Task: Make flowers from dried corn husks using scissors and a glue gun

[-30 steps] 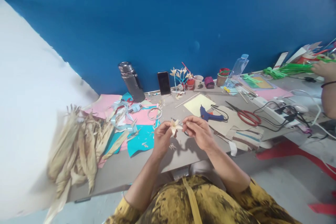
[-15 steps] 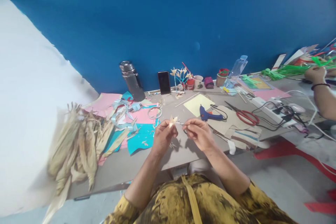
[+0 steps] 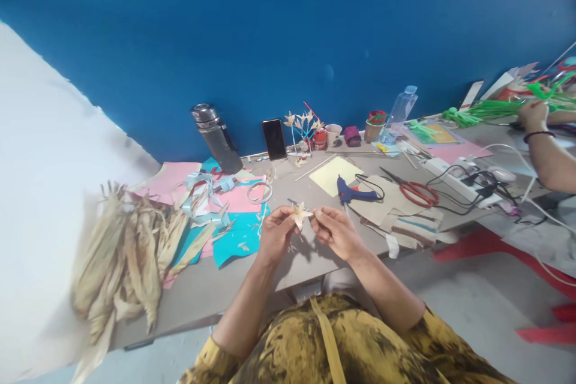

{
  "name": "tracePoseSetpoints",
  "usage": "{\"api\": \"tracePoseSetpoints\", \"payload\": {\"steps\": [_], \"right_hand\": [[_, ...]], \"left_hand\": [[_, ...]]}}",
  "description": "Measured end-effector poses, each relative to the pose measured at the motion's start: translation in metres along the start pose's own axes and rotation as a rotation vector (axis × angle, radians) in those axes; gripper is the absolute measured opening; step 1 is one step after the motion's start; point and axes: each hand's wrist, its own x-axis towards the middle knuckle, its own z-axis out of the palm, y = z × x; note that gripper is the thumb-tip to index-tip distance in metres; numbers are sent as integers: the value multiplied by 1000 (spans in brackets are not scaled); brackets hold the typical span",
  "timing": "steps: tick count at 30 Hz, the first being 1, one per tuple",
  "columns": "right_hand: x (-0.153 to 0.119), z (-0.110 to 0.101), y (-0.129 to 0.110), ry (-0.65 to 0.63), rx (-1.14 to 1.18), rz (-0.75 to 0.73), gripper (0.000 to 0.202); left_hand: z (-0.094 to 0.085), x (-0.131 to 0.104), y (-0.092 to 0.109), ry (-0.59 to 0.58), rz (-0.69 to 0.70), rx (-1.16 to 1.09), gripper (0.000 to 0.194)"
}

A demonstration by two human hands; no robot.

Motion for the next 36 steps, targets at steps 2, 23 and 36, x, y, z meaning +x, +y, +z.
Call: {"api": "tracePoseSetpoints", "payload": {"steps": [2,23,36], "right_hand": [[-1,-1,0,15,14,10,33],[-3,-9,11,59,-100,-79,28],[-3,-2,8,147,-185,-119,24]], "left_hand": [[1,0,-1,12,-9,-4,27],[1,-2,-7,58,71,7,28],[10,-6,3,7,-22,-116,36]]}}
